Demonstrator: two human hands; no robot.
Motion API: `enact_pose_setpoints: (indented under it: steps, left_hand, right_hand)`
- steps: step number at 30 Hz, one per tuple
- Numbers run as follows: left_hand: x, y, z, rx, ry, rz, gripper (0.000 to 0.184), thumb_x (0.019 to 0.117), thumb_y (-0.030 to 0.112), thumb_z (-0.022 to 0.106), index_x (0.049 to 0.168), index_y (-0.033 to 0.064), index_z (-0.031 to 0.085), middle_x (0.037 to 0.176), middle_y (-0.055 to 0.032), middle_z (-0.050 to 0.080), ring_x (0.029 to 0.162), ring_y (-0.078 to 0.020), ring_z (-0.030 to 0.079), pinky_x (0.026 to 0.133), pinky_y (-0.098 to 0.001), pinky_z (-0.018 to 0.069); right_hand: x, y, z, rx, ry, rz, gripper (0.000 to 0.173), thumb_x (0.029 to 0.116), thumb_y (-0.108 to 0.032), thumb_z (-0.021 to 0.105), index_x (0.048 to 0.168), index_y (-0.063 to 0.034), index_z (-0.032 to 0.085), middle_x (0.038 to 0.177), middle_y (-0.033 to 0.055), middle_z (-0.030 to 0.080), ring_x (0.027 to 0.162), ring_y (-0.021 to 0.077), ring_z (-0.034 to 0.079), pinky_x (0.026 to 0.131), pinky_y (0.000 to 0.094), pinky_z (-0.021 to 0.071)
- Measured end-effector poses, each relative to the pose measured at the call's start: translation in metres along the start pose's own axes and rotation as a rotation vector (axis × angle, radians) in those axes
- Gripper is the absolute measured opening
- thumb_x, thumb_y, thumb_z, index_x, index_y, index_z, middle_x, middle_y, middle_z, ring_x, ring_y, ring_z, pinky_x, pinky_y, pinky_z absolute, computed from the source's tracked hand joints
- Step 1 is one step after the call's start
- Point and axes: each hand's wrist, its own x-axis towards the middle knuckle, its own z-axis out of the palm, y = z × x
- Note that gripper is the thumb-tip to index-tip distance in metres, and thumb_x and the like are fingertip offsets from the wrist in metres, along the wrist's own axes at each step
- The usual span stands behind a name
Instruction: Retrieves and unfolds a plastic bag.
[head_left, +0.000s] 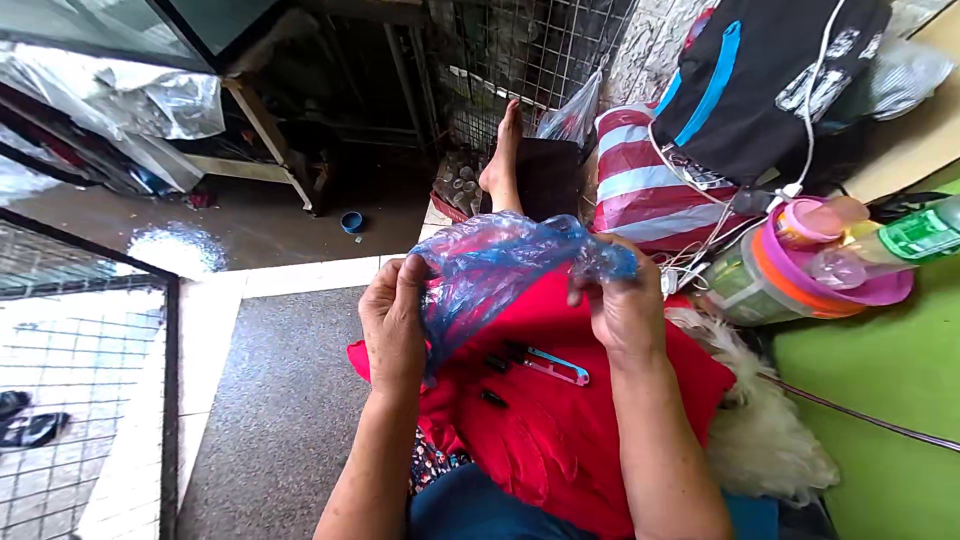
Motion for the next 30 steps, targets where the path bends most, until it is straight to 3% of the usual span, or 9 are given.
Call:
enact_pose_setpoints:
  steps: [2, 6, 10, 12, 20, 23, 26, 29, 30]
  left_hand:
    - [-0.003, 0.006, 0.01, -0.154, 0.095, -0.124, 0.03, 0.1113, 0.03, 0.04, 0.095, 0.0189, 0.062, 0.079, 0.0114, 0.066, 0.073, 0.0023, 0.065, 0.068, -0.0181, 0.0568]
    - [-0.012, 0.009, 0.038, -0.297, 0.112, -0.123, 0.028, 0.1129, 0.03, 0.029, 0.124, 0.0149, 0.051, 0.102, 0.0081, 0.066, 0.097, -0.0019, 0.067, 0.089, -0.026, 0.0575]
    - [-0.007, 0.014, 0.043, -0.37, 0.058, -0.077, 0.027, 0.1127, 0.026, 0.03, 0.122, 0.0151, 0.053, 0.105, 0.0078, 0.068, 0.102, -0.0036, 0.067, 0.093, -0.0281, 0.0568]
    - [0.005, 0.012, 0.029, -0.471, 0.13, -0.113, 0.029, 0.1132, 0.025, 0.027, 0.121, 0.0136, 0.052, 0.106, 0.0033, 0.067, 0.102, -0.0083, 0.068, 0.092, -0.0309, 0.0578]
    - [0.01, -0.016, -0.014, -0.721, 0.16, -0.17, 0.036, 0.1014, 0.016, 0.027, 0.099, 0.0153, 0.062, 0.088, -0.0003, 0.072, 0.086, -0.0131, 0.071, 0.081, -0.0345, 0.0595]
    - [0.008, -0.026, -0.032, -0.656, -0.074, -0.123, 0.033, 0.0924, 0.043, 0.058, 0.108, 0.0168, 0.07, 0.1, 0.0005, 0.075, 0.096, -0.0122, 0.071, 0.087, -0.0351, 0.0593]
    - [0.005, -0.013, -0.033, -0.297, -0.142, -0.228, 0.075, 0.0778, 0.077, 0.068, 0.121, 0.0155, 0.062, 0.101, 0.0083, 0.072, 0.096, -0.0047, 0.069, 0.086, -0.0273, 0.058]
    - [0.009, 0.0, -0.033, -0.037, -0.223, -0.228, 0.011, 0.0992, 0.022, 0.057, 0.102, 0.016, 0.067, 0.079, 0.0124, 0.072, 0.07, 0.0023, 0.067, 0.068, -0.0185, 0.0584]
    - [0.013, 0.002, -0.036, -0.008, -0.203, -0.174, 0.015, 0.1021, 0.015, 0.053, 0.101, 0.0164, 0.068, 0.081, 0.0128, 0.072, 0.071, 0.0022, 0.067, 0.069, -0.019, 0.0583]
  right_hand:
    - [0.0, -0.001, 0.0, 0.002, -0.065, 0.041, 0.009, 0.1045, -0.015, 0.055, 0.109, -0.0161, 0.063, 0.077, -0.0067, 0.068, 0.059, 0.0034, 0.065, 0.055, 0.0199, 0.0583]
    - [-0.005, 0.0, 0.013, -0.336, -0.375, 0.114, 0.071, 0.0888, -0.04, 0.076, 0.141, -0.0014, 0.047, 0.115, 0.0034, 0.069, 0.1, 0.0101, 0.068, 0.085, 0.0292, 0.0581]
    - [-0.01, -0.007, 0.022, -0.324, -0.448, 0.087, 0.016, 0.0938, 0.0, 0.064, 0.109, 0.0013, 0.067, 0.089, 0.0002, 0.07, 0.078, 0.0006, 0.065, 0.072, 0.0185, 0.0571]
    - [-0.005, -0.013, 0.006, -0.387, -0.356, 0.034, 0.011, 0.0986, -0.003, 0.057, 0.104, -0.0019, 0.066, 0.083, -0.0036, 0.065, 0.067, -0.0017, 0.058, 0.062, 0.0163, 0.0515]
    - [0.007, -0.007, -0.008, -0.062, 0.019, 0.148, 0.018, 0.1102, -0.018, 0.039, 0.114, -0.0188, 0.056, 0.099, -0.0075, 0.067, 0.085, 0.0021, 0.068, 0.074, 0.0229, 0.0603]
    - [0.007, -0.005, -0.01, -0.194, 0.076, 0.033, 0.022, 0.1099, -0.016, 0.04, 0.124, -0.0175, 0.057, 0.103, -0.0087, 0.064, 0.087, -0.0011, 0.065, 0.075, 0.0193, 0.0576]
    - [0.008, -0.002, -0.014, -0.32, 0.053, -0.176, 0.023, 0.1096, -0.013, 0.044, 0.124, -0.0134, 0.061, 0.105, -0.0092, 0.066, 0.091, -0.0028, 0.065, 0.08, 0.0182, 0.0566]
    - [0.01, -0.005, -0.016, -0.405, 0.022, -0.301, 0.023, 0.109, -0.011, 0.046, 0.122, -0.0114, 0.064, 0.108, -0.0098, 0.067, 0.096, -0.0035, 0.064, 0.085, 0.0178, 0.0557]
    - [0.011, -0.007, -0.019, -0.419, 0.013, -0.329, 0.022, 0.1087, -0.01, 0.046, 0.122, -0.0116, 0.064, 0.11, -0.0097, 0.066, 0.099, -0.0029, 0.064, 0.088, 0.0187, 0.0552]
